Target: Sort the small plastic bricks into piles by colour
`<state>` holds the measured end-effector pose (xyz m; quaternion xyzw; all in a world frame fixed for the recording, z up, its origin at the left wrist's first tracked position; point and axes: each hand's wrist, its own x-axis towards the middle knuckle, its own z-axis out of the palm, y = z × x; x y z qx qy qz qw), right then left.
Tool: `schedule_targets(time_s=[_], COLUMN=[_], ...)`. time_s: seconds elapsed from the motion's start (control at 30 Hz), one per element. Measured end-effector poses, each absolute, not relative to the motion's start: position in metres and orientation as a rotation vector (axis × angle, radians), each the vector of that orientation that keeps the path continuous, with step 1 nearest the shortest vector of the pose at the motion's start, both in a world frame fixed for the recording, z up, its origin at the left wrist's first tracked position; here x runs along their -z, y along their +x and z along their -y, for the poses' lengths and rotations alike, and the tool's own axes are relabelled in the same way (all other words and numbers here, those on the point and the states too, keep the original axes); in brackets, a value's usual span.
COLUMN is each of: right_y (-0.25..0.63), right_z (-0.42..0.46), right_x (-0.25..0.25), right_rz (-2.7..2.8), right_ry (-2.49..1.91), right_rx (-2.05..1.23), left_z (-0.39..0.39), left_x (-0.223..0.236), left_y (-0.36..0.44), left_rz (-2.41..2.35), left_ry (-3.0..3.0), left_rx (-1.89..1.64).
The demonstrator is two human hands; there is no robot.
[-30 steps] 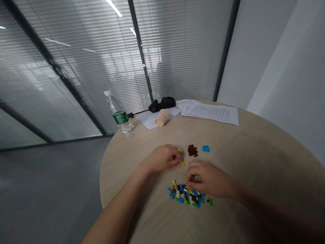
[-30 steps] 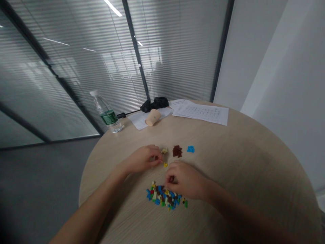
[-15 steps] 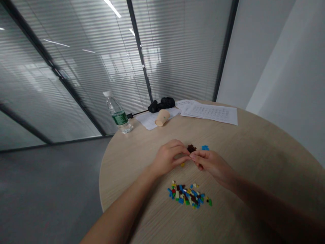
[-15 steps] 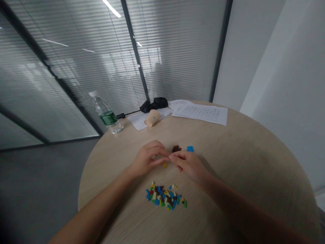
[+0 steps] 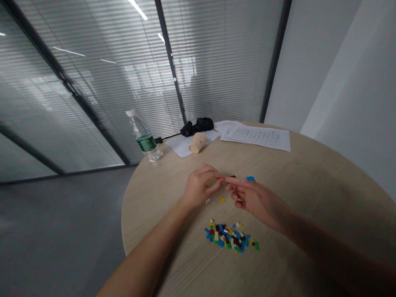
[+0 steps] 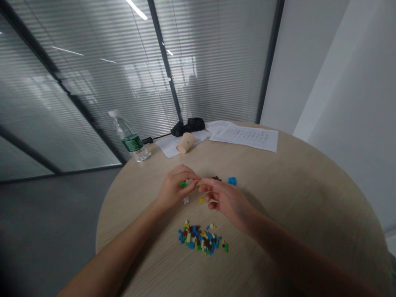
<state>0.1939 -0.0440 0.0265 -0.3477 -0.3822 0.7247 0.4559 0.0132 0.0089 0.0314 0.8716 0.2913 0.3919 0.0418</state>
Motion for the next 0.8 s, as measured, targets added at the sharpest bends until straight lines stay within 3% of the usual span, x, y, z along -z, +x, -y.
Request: schedule_targets(time_s=[0.27, 0.57, 0.8], right_y=[0.208, 0.208, 0.212], right_z=[0.030, 0.028, 0.038], right_x=[-0.022, -0.017, -0.016], right_rz=[0.994, 1.278, 2.115], right_ry=[-0.984, -1.110, -1.161], right_rx=[-1.616, -1.522, -0.922], left_z=[-0.027, -0.029, -0.028], left_x=[-0.014, -0.013, -0.013], left_y=[0.010, 0.007, 0.007], left_rz=[-1.308, -1.418, -1.422], left_ry=[2.694, 2.694, 2.675], left_rx=[-0.833, -0.661, -0.624])
